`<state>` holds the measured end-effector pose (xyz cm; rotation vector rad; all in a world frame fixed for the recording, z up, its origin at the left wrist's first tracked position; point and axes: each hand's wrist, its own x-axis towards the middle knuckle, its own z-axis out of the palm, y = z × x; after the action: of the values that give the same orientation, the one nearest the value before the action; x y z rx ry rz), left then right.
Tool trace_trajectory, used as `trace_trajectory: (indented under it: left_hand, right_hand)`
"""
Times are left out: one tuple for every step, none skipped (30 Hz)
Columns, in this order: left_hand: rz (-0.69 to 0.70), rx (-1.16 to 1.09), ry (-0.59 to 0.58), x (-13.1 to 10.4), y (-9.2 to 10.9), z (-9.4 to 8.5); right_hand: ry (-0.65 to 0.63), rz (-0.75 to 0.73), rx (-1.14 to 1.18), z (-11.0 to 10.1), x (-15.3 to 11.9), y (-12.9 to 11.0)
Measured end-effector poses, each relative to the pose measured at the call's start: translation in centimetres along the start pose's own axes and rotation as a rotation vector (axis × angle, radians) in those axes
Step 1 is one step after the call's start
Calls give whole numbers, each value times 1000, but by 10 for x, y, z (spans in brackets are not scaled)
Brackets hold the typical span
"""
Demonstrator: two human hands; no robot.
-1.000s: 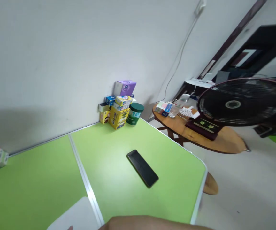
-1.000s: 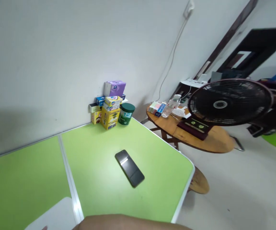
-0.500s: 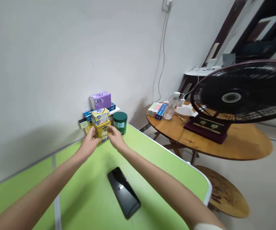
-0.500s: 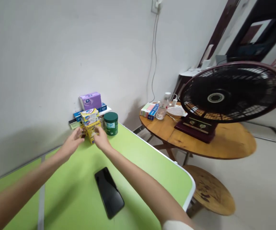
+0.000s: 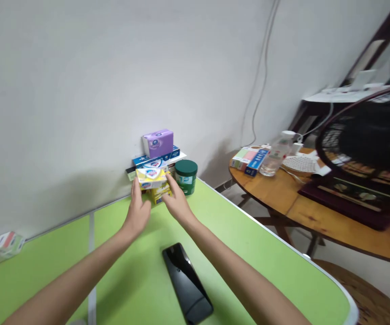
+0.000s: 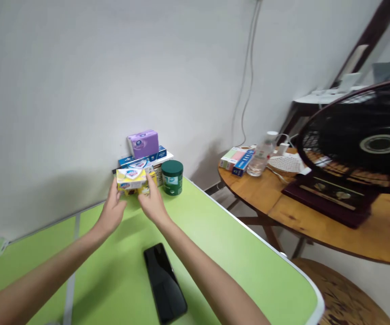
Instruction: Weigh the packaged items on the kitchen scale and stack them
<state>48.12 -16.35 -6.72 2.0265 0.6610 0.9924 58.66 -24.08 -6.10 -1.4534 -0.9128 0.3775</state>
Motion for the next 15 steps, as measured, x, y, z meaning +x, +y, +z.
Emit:
trace_trajectory:
  left_hand:
    - [-28, 24, -41, -28, 1, -16]
    - [-56, 55, -79, -58, 2, -33]
    - [-93, 88, -111, -90, 3, -50]
    - [-138, 120, -133, -123, 3, -67]
    - [-191, 148, -149, -157, 3, -84]
    - [-250, 173, -155, -191, 4, -99]
    - [-313, 196, -146, -224, 4, -112]
    - [-377, 220, -117, -255, 3, -124]
    - [-438, 248, -71, -283, 3, -134]
    - [-490, 277, -16, -307, 3, -143]
    - [-519, 301, 30, -328, 1, -150]
    - [-532, 318, 59, -344, 0, -157]
    - [-526, 328, 66, -356, -3, -164]
    - [-502, 332, 49, -364, -5, -171]
    - [-471, 336, 22, -370, -9, -179]
  right_hand:
    - [-37, 32, 35, 5, -25, 1]
    - [-88, 57, 69, 12, -52, 2]
    - [-137, 88, 103, 20, -81, 3]
    - [-187, 123, 129, 29, -112, 3]
    - [-243, 159, 148, 39, -142, 2]
    - [-295, 193, 161, 50, -173, 0]
    - [-345, 223, 166, 61, -202, -3]
    - [-389, 243, 165, 73, -230, -7]
    - [-424, 256, 159, 85, -255, -10]
    - [-447, 266, 148, 98, -277, -12]
    - [-459, 272, 133, 111, -297, -13]
    - [-465, 273, 117, 123, -314, -11]
    - [-467, 269, 101, 133, -327, -8]
    - [-463, 264, 84, 142, -338, -3]
    - [-463, 262, 69, 148, -345, 3]
